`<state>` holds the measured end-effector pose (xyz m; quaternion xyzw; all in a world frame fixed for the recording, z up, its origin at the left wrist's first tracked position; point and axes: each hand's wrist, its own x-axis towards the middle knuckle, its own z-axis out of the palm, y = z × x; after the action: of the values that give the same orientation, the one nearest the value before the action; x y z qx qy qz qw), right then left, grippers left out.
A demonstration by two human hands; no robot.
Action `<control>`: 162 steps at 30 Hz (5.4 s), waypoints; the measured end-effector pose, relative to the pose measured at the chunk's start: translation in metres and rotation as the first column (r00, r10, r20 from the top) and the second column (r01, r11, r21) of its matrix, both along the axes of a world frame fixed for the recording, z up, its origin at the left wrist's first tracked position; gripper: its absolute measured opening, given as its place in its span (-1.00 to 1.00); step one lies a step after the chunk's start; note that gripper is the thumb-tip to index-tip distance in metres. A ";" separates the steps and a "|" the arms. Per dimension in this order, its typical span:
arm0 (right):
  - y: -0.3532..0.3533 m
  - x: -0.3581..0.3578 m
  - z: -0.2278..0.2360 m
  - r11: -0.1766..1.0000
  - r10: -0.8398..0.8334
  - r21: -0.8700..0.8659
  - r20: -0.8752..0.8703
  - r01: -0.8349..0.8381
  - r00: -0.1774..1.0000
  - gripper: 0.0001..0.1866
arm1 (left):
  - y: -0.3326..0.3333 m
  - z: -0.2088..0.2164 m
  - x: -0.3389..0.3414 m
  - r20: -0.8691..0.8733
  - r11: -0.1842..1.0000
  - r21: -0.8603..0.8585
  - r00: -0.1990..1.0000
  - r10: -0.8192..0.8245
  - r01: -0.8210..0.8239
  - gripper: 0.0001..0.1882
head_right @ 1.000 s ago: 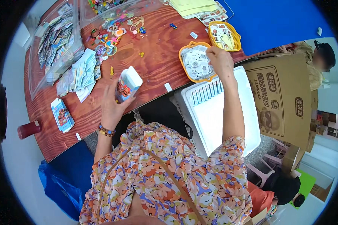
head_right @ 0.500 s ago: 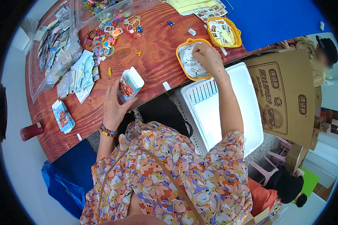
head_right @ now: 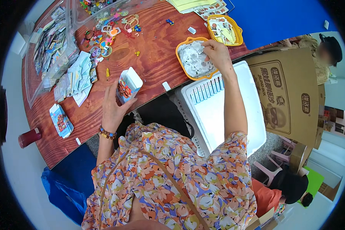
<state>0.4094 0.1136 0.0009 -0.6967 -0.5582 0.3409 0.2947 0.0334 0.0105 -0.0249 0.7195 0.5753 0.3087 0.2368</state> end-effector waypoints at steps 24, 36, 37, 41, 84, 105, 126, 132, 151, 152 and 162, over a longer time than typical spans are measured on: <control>-0.012 0.009 0.007 0.989 -0.014 -0.149 -0.120 -0.004 0.993 -0.87 | -0.002 0.004 0.006 -0.033 1.000 0.008 0.999 -0.027 0.027 -0.13; -0.014 0.013 0.007 0.996 0.043 -0.081 0.135 -0.032 0.990 -0.85 | -0.002 0.001 0.006 -0.026 0.999 0.016 0.999 -0.042 0.043 -0.13; -0.014 0.014 0.007 0.996 0.043 -0.083 0.135 -0.032 0.990 -0.85 | -0.002 0.001 0.006 -0.023 0.999 0.006 0.999 -0.040 0.040 -0.14; -0.017 0.012 0.010 0.994 -0.029 -0.099 0.079 0.037 0.996 -0.84 | -0.001 0.002 0.007 -0.017 0.999 -0.018 0.999 -0.040 0.039 -0.14; -0.064 -0.092 0.044 0.971 0.160 0.207 -0.204 -0.117 0.966 -0.85 | 0.024 0.007 0.075 -0.118 0.977 0.152 0.984 -0.133 0.150 -0.17; 0.042 0.074 0.015 0.969 -0.246 0.166 0.571 0.183 0.783 -0.72 | 0.022 -0.005 0.041 0.029 0.998 0.055 0.999 -0.026 0.024 -0.21; 0.040 0.054 0.032 0.963 -0.198 0.158 -0.140 0.219 0.970 -0.79 | 0.023 -0.005 0.029 -0.009 0.988 0.137 0.997 0.072 -0.070 -0.20; -0.018 -0.104 0.049 0.918 0.364 0.283 -0.317 -0.279 0.876 -0.85 | 0.024 -0.005 0.024 -0.027 0.986 0.139 0.995 0.101 -0.096 -0.20; 0.112 -0.225 -0.043 0.896 0.369 0.246 0.051 -0.370 0.928 -0.72 | -0.022 0.000 -0.048 0.092 0.944 0.098 0.947 0.307 -0.315 -0.14; 0.125 -0.230 -0.051 0.860 0.338 0.342 0.174 -0.378 0.925 -0.71 | -0.023 -0.001 -0.048 0.107 0.941 0.088 0.942 0.318 -0.327 -0.14; 0.157 -0.247 -0.044 0.847 0.339 0.203 0.508 -0.492 0.792 -0.70 | -0.021 -0.006 -0.065 0.097 0.923 0.037 0.921 0.377 -0.382 -0.11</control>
<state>0.1622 0.2705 -0.0427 -0.5561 -0.8003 0.1292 0.1832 -0.0319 -0.0107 -0.0306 0.5862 0.6841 0.3960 0.1777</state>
